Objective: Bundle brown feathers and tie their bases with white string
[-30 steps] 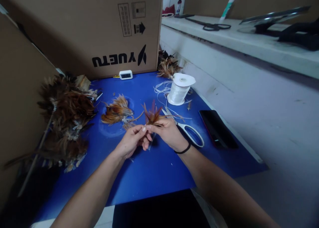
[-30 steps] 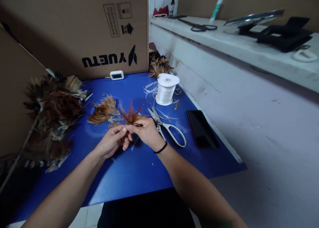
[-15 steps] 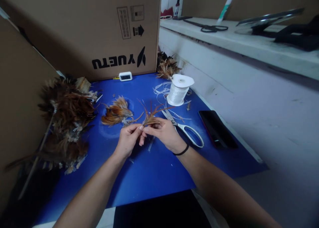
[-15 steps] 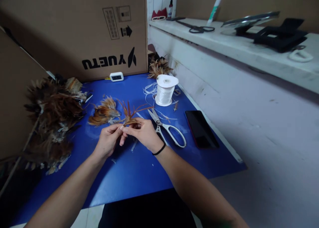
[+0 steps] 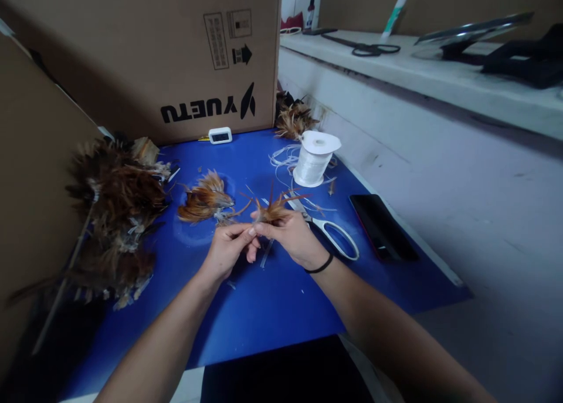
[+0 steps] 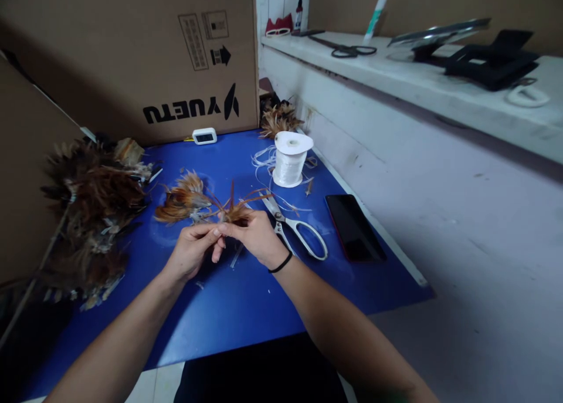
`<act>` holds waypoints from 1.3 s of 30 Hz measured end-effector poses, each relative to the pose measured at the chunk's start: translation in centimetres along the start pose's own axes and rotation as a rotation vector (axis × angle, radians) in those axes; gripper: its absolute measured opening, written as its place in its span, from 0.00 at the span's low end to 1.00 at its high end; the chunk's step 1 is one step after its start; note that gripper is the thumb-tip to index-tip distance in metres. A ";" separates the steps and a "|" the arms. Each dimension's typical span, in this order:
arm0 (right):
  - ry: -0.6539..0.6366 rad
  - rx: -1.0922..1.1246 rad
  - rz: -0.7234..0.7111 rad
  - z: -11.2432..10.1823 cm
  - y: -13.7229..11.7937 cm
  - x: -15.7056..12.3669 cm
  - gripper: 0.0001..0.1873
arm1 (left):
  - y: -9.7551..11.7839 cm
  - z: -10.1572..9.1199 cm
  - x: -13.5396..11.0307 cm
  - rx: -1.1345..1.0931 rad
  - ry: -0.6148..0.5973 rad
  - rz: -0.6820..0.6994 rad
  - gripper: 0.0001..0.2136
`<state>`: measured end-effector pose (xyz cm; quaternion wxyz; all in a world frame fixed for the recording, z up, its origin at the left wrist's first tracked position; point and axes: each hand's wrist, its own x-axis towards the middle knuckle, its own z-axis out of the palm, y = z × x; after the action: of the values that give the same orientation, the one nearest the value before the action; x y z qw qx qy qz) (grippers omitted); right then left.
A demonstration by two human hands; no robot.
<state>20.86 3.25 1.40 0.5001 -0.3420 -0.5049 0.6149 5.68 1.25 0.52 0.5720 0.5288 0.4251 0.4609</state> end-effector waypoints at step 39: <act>-0.205 -0.299 -0.295 -1.1 -1.6 0.1 0.11 | 1.2 -0.7 -0.2 -0.254 -0.230 -0.371 0.12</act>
<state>22.32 3.62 2.61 0.4747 -0.2705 -0.6829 0.4849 4.86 1.20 1.68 0.7533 0.4146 0.3857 0.3346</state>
